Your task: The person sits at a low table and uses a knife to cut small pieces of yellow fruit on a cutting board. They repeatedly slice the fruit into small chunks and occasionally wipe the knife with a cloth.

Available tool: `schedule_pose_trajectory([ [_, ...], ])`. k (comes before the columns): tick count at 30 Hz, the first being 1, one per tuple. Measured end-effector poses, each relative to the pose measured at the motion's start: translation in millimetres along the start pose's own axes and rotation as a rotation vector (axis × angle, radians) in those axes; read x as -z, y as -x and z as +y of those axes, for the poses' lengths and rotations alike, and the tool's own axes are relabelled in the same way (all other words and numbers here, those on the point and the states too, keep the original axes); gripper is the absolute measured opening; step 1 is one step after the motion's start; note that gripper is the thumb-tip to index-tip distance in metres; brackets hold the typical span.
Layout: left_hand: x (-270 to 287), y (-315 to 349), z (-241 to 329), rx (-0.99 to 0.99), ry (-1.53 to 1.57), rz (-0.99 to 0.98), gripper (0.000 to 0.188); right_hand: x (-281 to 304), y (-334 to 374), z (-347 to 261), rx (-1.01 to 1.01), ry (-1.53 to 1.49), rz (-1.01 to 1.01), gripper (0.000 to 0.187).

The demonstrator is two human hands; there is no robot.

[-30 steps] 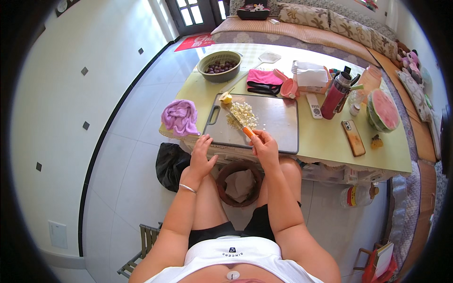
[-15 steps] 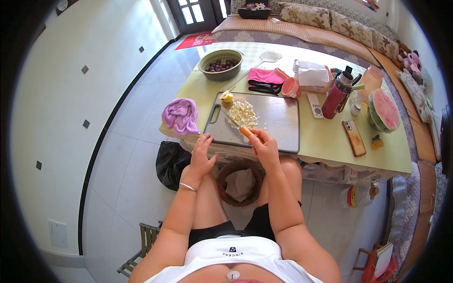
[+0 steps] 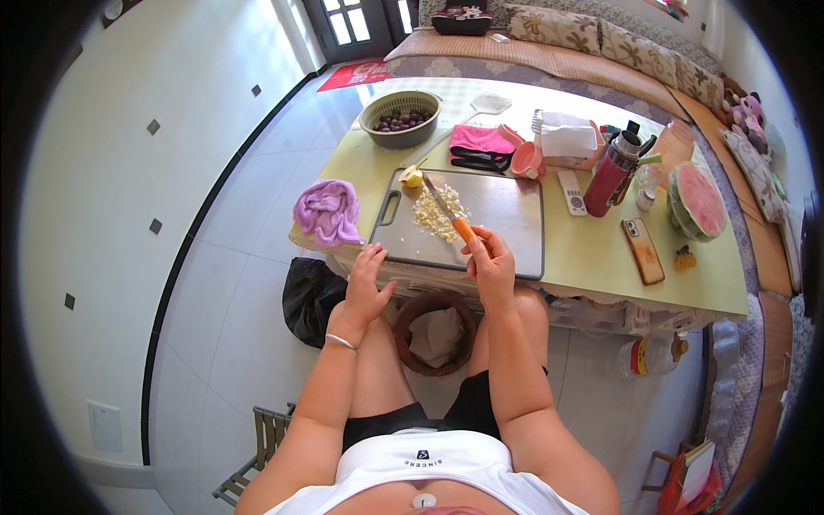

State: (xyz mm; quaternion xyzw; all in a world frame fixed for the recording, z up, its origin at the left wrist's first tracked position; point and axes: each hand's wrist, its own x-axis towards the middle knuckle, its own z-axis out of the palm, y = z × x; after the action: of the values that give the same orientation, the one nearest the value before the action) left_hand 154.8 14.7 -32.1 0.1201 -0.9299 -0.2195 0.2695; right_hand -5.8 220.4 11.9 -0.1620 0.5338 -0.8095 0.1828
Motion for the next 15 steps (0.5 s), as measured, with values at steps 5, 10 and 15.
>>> schedule_pose_trajectory([
  [5,0,-1,1,-0.002,-0.001,0.002,0.064,8,-7,11,-0.049,0.080,0.042,0.027],
  [10,0,0,3,0.014,-0.002,-0.007,0.063,5,-4,3,-0.013,0.013,0.053,0.026],
  [15,1,1,3,0.013,-0.002,-0.002,0.063,6,-6,7,-0.025,-0.012,0.072,0.025],
])
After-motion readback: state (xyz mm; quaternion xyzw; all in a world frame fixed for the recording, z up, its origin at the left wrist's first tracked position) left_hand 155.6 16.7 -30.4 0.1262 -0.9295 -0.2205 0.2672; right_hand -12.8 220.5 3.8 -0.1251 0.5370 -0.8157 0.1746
